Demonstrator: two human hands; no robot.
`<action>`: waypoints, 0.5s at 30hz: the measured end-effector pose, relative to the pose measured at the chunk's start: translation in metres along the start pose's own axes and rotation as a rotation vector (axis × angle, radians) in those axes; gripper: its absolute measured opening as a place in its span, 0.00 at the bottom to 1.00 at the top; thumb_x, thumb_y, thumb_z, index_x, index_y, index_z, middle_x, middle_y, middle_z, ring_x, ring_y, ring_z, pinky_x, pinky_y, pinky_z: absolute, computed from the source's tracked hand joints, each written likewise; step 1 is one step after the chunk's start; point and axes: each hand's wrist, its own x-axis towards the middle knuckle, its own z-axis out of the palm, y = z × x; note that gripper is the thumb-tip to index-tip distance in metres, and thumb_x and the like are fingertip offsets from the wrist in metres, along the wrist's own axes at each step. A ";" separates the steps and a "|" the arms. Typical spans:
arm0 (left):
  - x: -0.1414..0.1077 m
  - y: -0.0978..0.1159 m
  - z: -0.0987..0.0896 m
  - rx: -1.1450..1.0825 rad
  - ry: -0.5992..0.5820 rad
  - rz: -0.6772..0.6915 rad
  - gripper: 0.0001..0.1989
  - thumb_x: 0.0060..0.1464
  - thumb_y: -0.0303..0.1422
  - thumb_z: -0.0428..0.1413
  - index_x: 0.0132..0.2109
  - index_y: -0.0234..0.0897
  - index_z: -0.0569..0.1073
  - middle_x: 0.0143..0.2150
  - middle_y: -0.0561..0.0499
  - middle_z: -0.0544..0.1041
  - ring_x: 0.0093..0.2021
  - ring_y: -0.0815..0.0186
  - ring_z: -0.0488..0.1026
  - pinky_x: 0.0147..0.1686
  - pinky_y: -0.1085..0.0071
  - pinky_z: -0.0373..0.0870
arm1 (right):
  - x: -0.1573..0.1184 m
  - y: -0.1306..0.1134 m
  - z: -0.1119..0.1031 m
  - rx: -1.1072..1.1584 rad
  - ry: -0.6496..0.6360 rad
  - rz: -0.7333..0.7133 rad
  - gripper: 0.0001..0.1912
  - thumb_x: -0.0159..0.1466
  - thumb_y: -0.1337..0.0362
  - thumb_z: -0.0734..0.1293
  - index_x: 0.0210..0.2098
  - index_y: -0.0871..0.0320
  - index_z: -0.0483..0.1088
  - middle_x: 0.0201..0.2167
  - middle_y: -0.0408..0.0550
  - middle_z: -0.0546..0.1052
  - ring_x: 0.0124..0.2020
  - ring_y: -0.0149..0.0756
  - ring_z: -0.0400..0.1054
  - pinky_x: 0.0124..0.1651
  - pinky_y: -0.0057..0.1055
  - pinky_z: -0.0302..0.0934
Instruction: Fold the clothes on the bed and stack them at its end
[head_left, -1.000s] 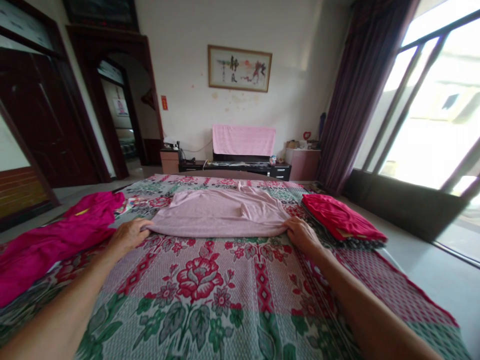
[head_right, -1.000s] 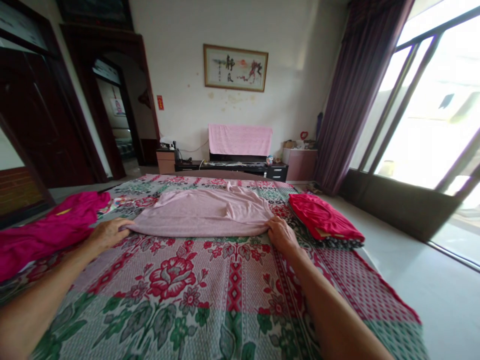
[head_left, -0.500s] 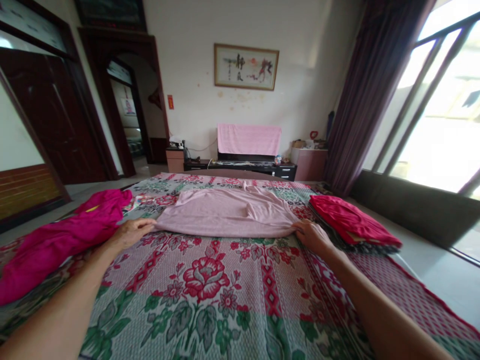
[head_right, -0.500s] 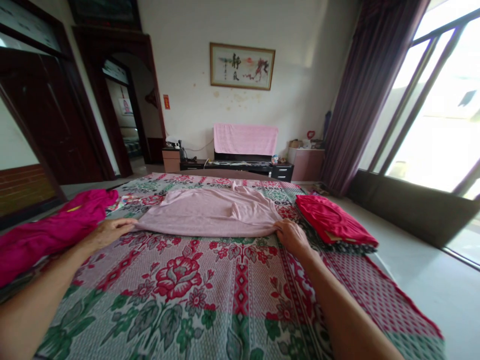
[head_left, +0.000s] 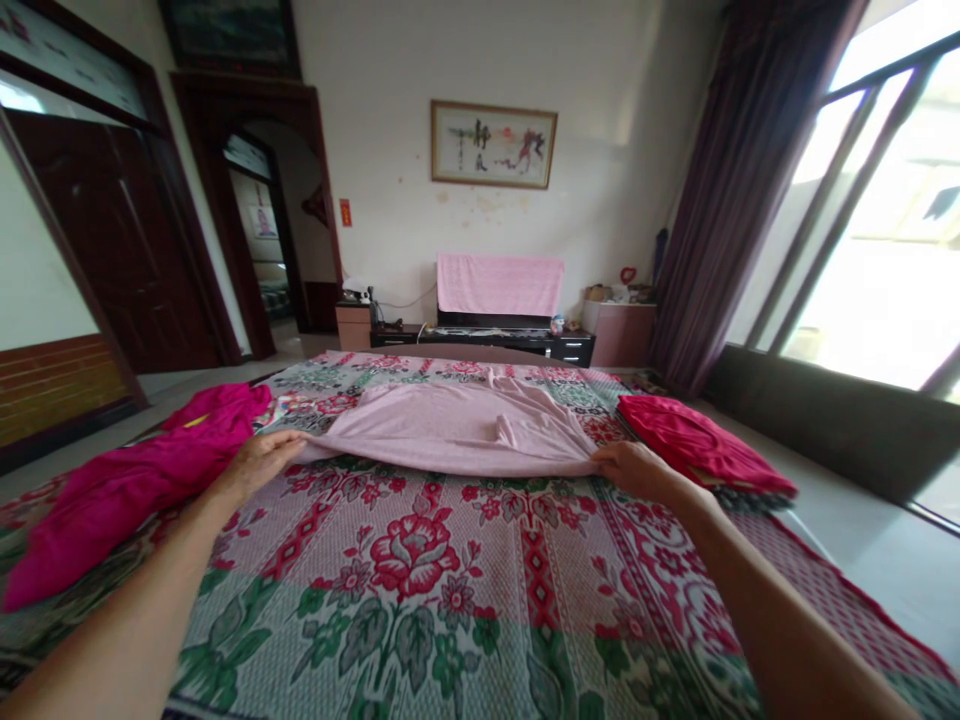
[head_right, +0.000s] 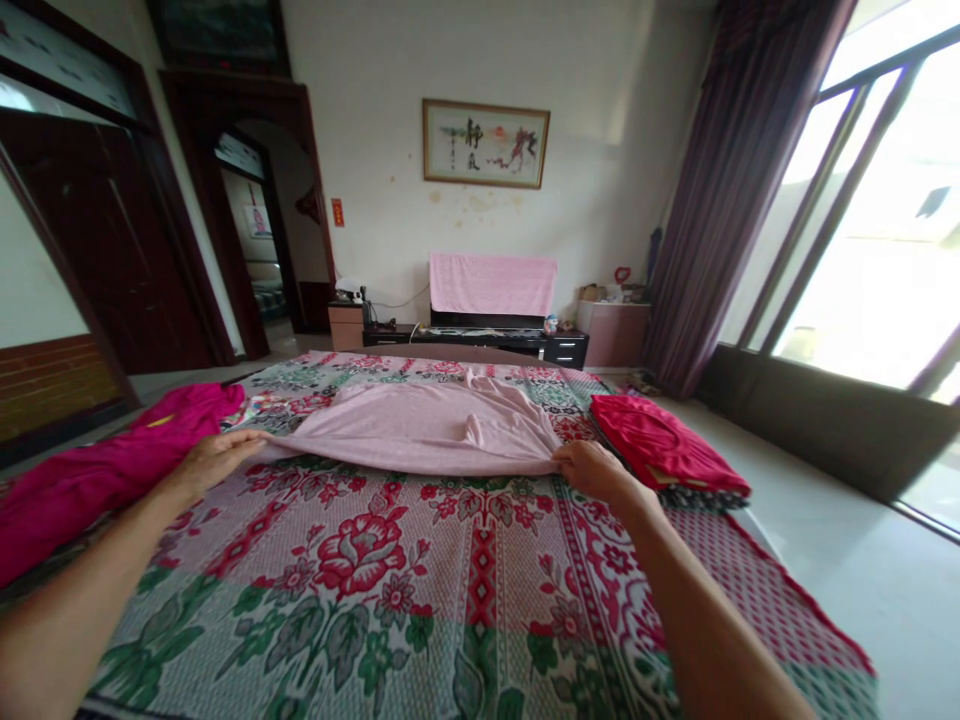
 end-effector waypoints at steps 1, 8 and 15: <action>0.000 0.001 -0.003 -0.013 -0.022 -0.009 0.23 0.46 0.44 0.54 0.45 0.35 0.76 0.32 0.57 0.78 0.35 0.66 0.71 0.37 0.76 0.65 | -0.001 0.000 -0.005 0.015 -0.053 -0.019 0.12 0.59 0.67 0.61 0.29 0.55 0.77 0.28 0.46 0.78 0.31 0.35 0.70 0.36 0.27 0.59; 0.001 0.002 -0.022 -0.044 -0.248 -0.016 0.29 0.35 0.51 0.60 0.40 0.33 0.78 0.32 0.50 0.79 0.37 0.59 0.73 0.39 0.69 0.67 | -0.010 0.000 -0.026 0.118 -0.333 -0.016 0.10 0.53 0.66 0.61 0.20 0.59 0.71 0.17 0.40 0.65 0.23 0.28 0.58 0.27 0.25 0.50; -0.006 0.014 -0.032 0.069 -0.373 -0.030 0.21 0.34 0.46 0.58 0.33 0.35 0.79 0.30 0.52 0.78 0.36 0.59 0.71 0.38 0.71 0.64 | -0.013 -0.006 -0.028 0.161 -0.553 0.124 0.03 0.45 0.69 0.65 0.17 0.59 0.70 0.14 0.38 0.61 0.20 0.27 0.54 0.24 0.25 0.49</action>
